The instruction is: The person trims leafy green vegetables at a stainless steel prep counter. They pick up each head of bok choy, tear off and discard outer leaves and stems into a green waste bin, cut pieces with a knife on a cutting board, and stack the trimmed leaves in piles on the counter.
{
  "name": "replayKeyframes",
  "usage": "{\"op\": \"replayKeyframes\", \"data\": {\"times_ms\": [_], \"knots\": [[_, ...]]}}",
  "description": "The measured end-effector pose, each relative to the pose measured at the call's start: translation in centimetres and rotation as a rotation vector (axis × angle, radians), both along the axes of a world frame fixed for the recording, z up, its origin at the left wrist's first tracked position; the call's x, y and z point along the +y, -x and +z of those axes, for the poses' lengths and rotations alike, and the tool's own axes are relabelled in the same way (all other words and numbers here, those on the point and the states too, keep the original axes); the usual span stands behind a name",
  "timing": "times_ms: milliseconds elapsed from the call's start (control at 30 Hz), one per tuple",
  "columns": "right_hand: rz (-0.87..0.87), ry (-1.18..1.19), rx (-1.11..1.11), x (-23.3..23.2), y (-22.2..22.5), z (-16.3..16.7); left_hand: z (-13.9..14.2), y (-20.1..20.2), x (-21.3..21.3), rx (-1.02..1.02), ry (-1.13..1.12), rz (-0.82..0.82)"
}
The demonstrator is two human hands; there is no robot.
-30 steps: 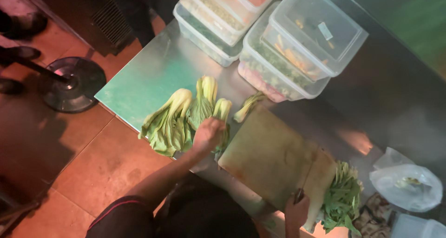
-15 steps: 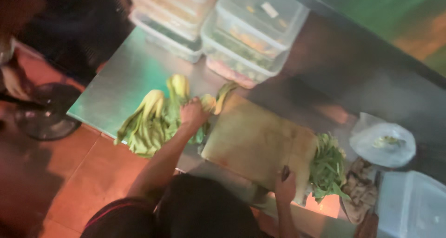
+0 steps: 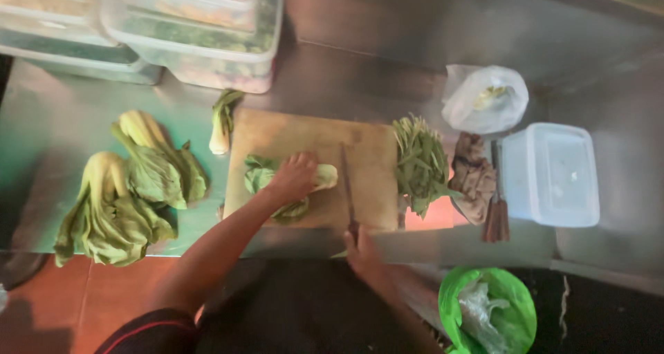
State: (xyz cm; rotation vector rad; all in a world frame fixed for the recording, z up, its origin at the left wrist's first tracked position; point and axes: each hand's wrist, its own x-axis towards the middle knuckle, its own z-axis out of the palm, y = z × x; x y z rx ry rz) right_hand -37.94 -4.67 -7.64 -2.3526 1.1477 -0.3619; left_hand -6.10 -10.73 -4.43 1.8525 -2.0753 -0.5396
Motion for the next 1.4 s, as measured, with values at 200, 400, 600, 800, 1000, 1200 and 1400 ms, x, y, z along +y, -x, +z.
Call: {"op": "replayKeyframes", "data": {"times_ms": [200,400,600,800,1000,1200,1400], "knots": [[-0.237,-0.324,0.101,1.4,-3.7,0.8,2.4,0.8,0.8,-0.071,-0.073,-0.044],[-0.243,-0.386,0.211,1.7,-5.0,1.6,2.7,1.0,-0.6,-0.081,-0.116,-0.041],[-0.183,-0.329,0.252,2.2,-5.7,2.0,2.2,0.4,-0.9,-0.049,-0.106,-0.044],[-0.220,-0.404,0.277,2.3,-6.8,4.6,1.7,-0.3,-1.3,0.031,-0.135,-0.052],[-0.240,-0.447,0.344,1.5,-7.9,4.8,1.6,-0.9,-1.1,0.089,-0.133,-0.055],[-0.093,-0.374,0.453,-0.5,-9.7,0.5,0.6,-1.2,-2.4,0.056,-0.141,-0.090],[-0.186,-0.358,0.520,-4.5,-13.2,1.4,-1.0,0.4,-1.6,0.008,-0.048,-0.095]]}}
